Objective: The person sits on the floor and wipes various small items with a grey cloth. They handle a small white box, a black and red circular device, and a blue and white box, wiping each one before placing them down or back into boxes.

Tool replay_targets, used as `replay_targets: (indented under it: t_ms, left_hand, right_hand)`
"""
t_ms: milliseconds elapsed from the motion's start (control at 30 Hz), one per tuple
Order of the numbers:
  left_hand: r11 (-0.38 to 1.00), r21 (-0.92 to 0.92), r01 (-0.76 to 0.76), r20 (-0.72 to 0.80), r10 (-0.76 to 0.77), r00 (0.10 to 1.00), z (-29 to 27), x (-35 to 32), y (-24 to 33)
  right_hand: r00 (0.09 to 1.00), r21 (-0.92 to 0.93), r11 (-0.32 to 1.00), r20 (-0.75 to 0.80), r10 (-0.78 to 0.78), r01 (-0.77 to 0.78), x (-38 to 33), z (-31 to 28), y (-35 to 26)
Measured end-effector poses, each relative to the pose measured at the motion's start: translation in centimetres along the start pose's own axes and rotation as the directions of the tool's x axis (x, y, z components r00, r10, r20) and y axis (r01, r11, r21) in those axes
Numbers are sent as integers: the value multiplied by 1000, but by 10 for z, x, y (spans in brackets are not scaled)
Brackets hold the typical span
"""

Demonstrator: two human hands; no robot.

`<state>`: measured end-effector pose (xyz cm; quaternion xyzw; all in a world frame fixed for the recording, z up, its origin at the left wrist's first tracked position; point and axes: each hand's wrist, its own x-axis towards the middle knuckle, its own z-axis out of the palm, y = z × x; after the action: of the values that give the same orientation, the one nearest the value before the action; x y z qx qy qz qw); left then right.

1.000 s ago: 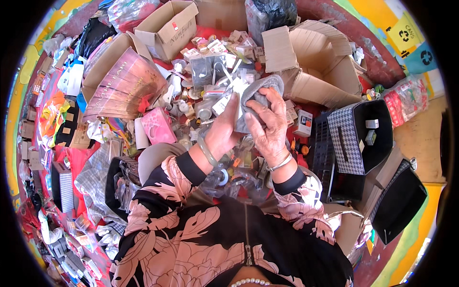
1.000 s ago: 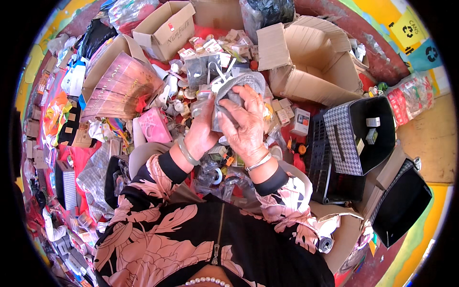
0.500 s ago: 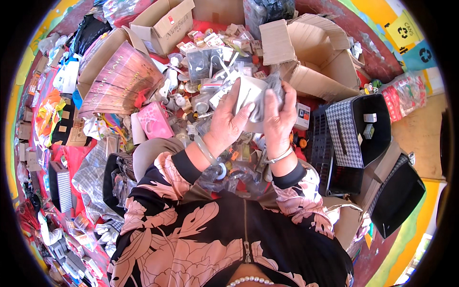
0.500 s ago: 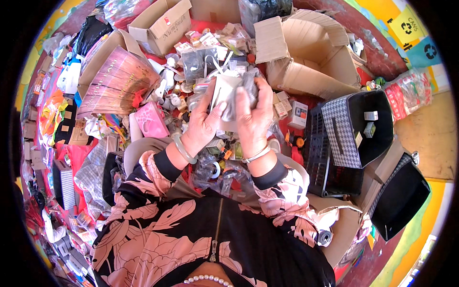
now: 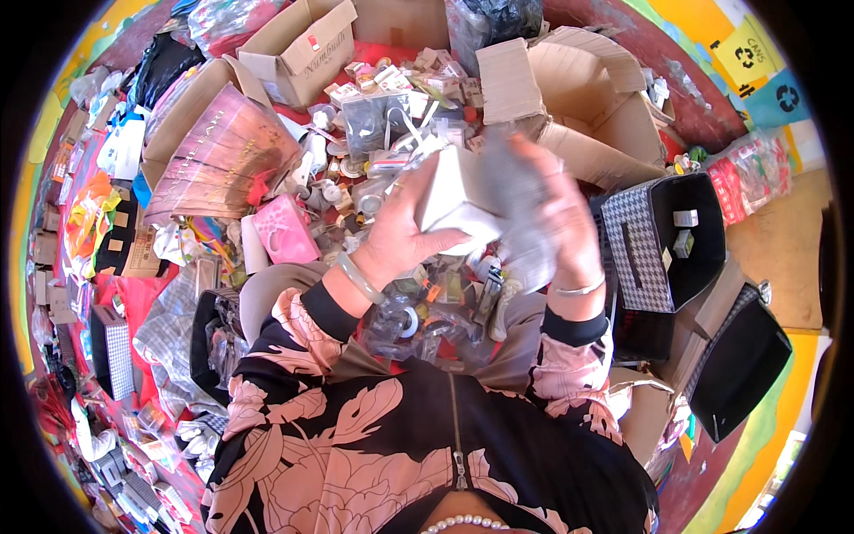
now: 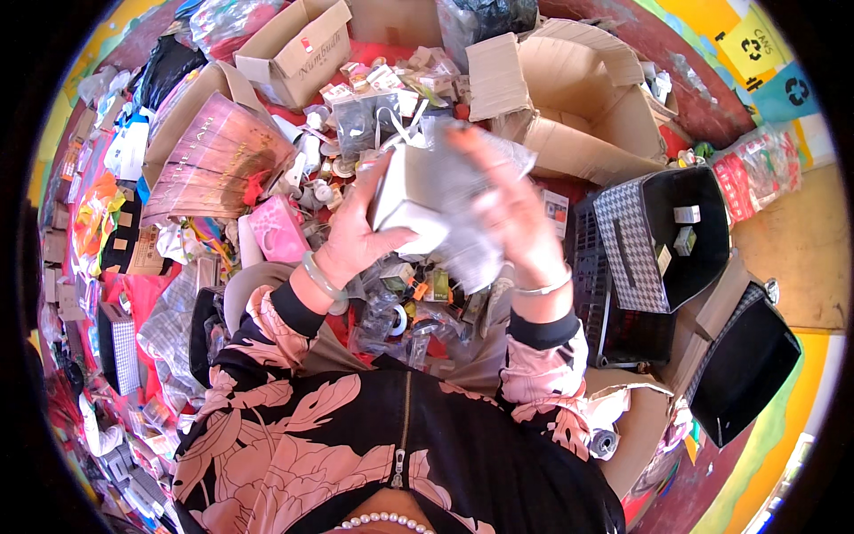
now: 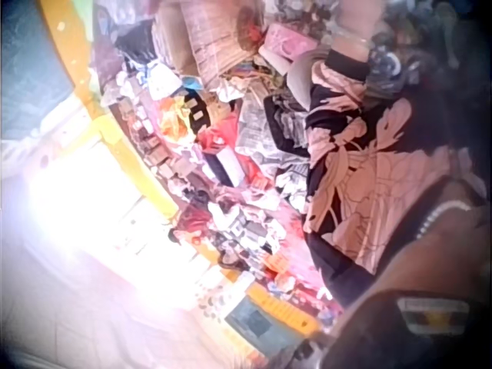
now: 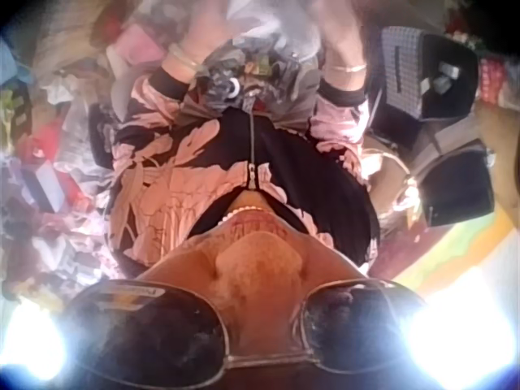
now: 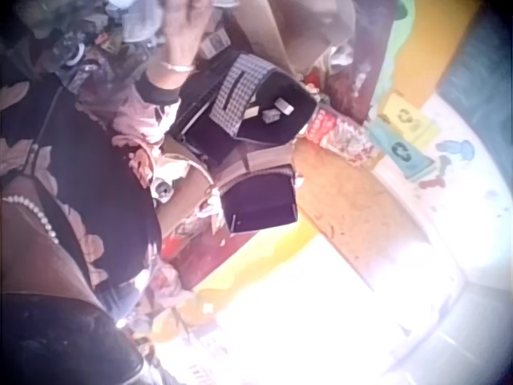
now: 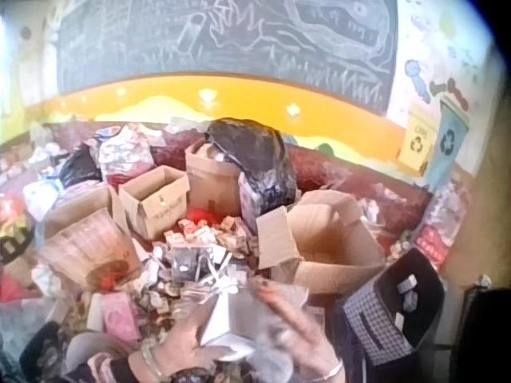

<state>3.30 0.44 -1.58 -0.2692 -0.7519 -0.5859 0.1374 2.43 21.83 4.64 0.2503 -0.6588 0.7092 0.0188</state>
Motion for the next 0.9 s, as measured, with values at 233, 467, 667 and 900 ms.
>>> replay_targets:
  t_ms: [233,467,667,900]
  left_hand:
    - [990,137,-32,133,13,991,-2,-9,1]
    - [998,7,63,191,-63,979,6,-16,5]
    - [987,-131,91,190,-65,980,7,-15,2]
    - [485,-786,383,87,-527,845,-9,-6,-3]
  right_hand:
    - [947,-334,941,280,158,-58,0,4,6]
    - [956,-217,932,-30,292,-291,2,14,27]
    - [856,53,905,-308,416,-421,7,-4,67]
    - [879,616,779,-300,371,-118,19,-19,52]
